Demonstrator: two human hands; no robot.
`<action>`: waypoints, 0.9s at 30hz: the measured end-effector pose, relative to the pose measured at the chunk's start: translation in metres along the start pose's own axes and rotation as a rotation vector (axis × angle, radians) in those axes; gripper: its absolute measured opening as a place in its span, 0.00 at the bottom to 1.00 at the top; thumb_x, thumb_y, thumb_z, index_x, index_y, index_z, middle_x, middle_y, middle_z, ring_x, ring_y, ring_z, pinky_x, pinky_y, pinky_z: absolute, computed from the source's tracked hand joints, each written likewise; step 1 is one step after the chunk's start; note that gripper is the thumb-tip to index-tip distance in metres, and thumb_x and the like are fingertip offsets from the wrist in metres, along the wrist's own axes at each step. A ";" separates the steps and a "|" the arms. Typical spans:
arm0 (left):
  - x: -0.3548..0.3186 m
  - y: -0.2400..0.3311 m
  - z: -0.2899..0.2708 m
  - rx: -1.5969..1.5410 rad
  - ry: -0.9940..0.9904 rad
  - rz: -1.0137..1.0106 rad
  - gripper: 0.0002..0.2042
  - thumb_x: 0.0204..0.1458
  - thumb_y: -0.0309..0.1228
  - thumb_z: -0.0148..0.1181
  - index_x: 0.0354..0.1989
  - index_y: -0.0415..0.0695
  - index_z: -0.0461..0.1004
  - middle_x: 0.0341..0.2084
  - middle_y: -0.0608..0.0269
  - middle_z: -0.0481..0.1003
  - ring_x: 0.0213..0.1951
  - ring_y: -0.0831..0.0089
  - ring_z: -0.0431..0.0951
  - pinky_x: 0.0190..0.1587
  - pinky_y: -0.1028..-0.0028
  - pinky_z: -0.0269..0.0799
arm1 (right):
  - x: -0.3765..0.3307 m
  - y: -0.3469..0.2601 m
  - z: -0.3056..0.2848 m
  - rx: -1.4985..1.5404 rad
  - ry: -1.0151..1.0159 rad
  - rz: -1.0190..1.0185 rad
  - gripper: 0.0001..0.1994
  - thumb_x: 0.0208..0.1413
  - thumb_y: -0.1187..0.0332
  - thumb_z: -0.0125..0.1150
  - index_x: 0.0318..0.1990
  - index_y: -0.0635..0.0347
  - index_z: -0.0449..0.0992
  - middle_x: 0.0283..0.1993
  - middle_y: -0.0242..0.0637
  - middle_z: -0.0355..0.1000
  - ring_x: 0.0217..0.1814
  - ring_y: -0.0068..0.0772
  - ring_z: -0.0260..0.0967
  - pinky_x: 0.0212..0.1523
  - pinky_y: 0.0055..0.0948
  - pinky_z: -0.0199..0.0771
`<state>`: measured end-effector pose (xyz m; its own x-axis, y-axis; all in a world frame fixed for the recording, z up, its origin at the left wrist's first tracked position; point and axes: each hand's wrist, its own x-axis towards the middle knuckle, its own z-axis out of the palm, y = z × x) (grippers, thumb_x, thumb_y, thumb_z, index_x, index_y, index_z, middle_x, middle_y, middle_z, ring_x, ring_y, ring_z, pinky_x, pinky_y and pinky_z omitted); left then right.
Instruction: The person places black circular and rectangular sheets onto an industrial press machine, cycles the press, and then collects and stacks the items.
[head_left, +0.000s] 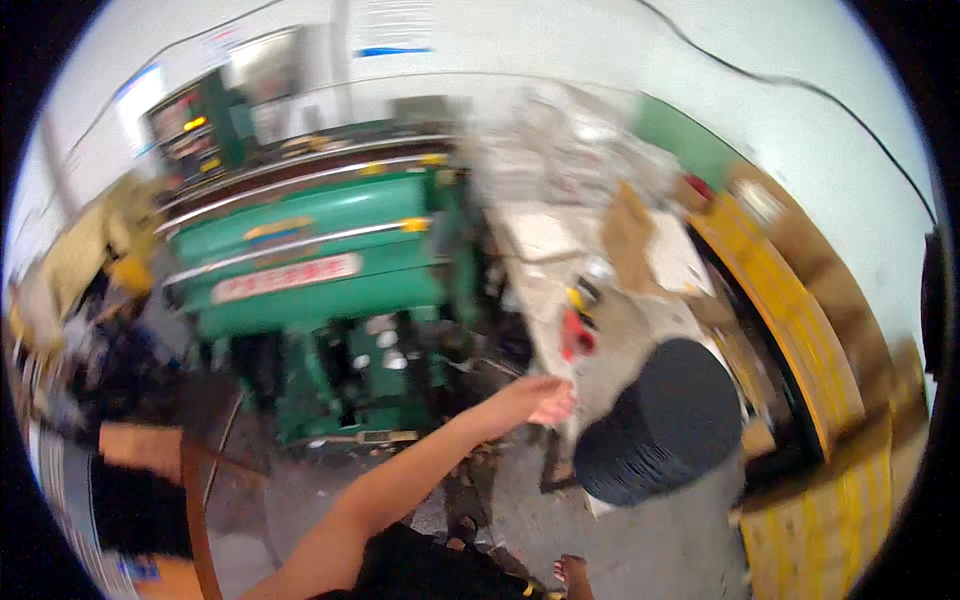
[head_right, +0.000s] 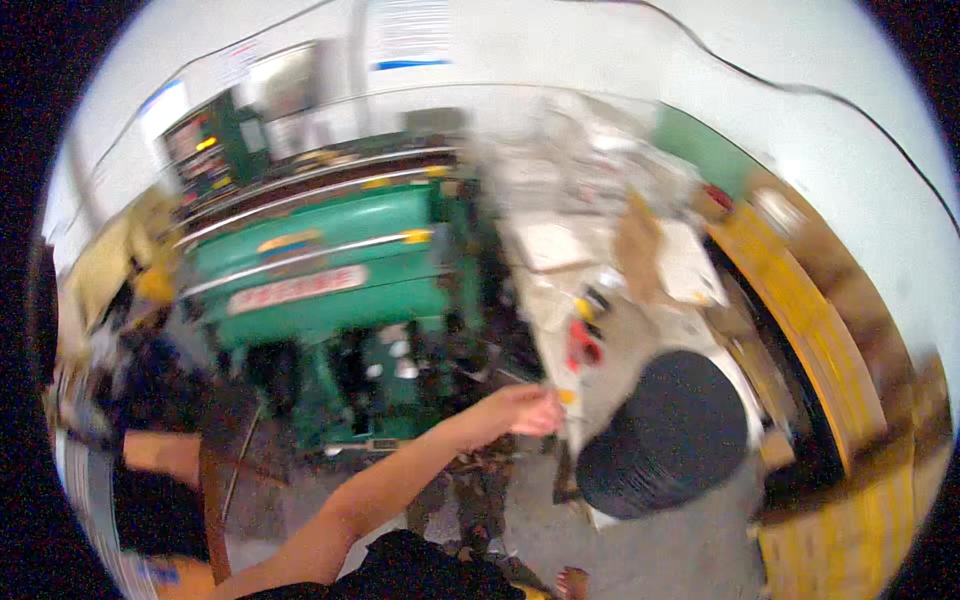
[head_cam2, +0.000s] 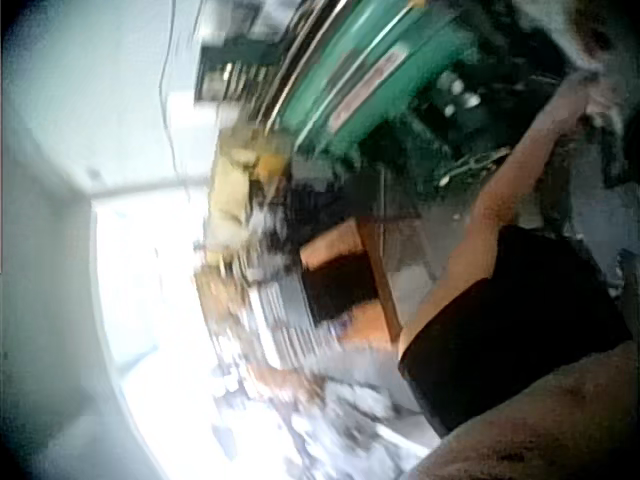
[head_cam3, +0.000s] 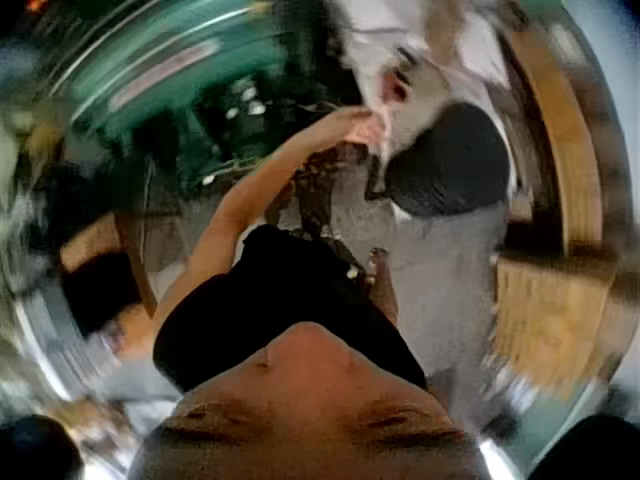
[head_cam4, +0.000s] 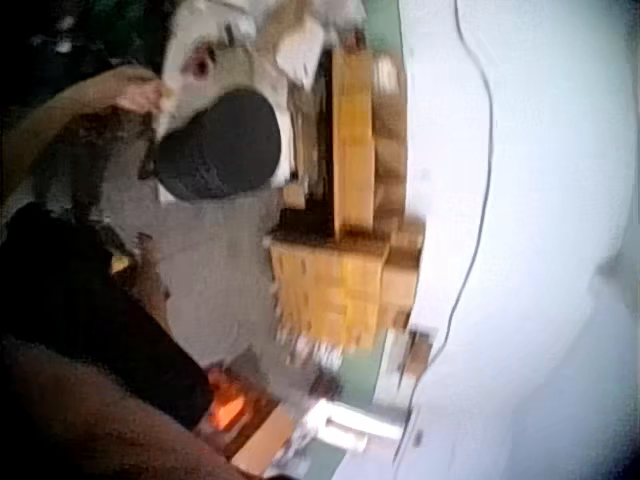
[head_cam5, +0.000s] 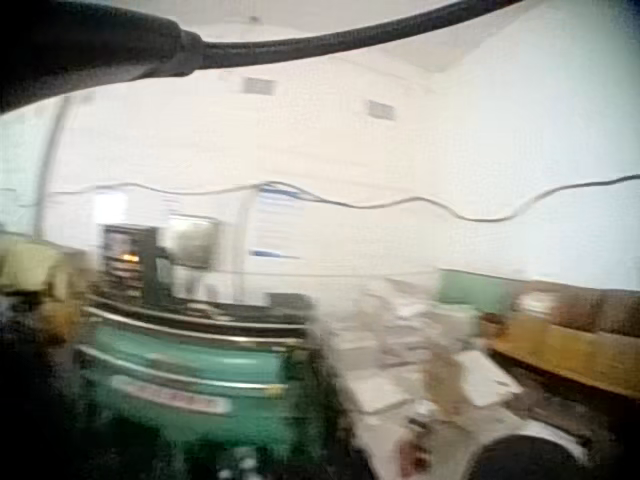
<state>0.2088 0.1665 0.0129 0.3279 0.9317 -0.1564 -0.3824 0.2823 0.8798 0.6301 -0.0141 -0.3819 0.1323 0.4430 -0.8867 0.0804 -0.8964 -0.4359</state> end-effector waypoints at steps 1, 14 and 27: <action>-0.042 0.002 -0.017 0.009 0.044 0.026 0.22 0.61 0.45 0.55 0.53 0.38 0.68 0.46 0.56 0.74 0.51 0.64 0.75 0.56 0.64 0.71 | 0.016 -0.009 -0.005 0.016 -0.101 -0.037 0.11 0.61 0.66 0.49 0.45 0.59 0.74 0.36 0.41 0.76 0.33 0.37 0.75 0.31 0.37 0.78; -0.766 -0.079 -0.071 0.866 2.820 0.504 0.09 0.59 0.29 0.55 0.45 0.38 0.72 0.31 0.60 0.75 0.33 0.74 0.74 0.38 0.74 0.71 | 0.005 -0.062 0.313 -0.989 -0.494 -0.145 0.16 0.62 0.63 0.54 0.52 0.61 0.70 0.46 0.41 0.72 0.43 0.41 0.72 0.41 0.38 0.74; -0.990 -0.096 -0.103 -0.071 2.553 0.487 0.16 0.53 0.43 0.64 0.43 0.47 0.77 0.33 0.74 0.75 0.35 0.79 0.70 0.37 0.75 0.64 | -0.035 -0.012 0.499 -1.474 -0.746 -0.586 0.11 0.60 0.66 0.57 0.45 0.64 0.75 0.35 0.39 0.77 0.34 0.33 0.76 0.33 0.33 0.78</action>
<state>-0.1682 -0.7596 0.0366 -0.7436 -0.6663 -0.0564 -0.1222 0.0525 0.9911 0.1315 -0.0262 -0.4225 -0.6477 0.1957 -0.7363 0.7529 0.3122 -0.5793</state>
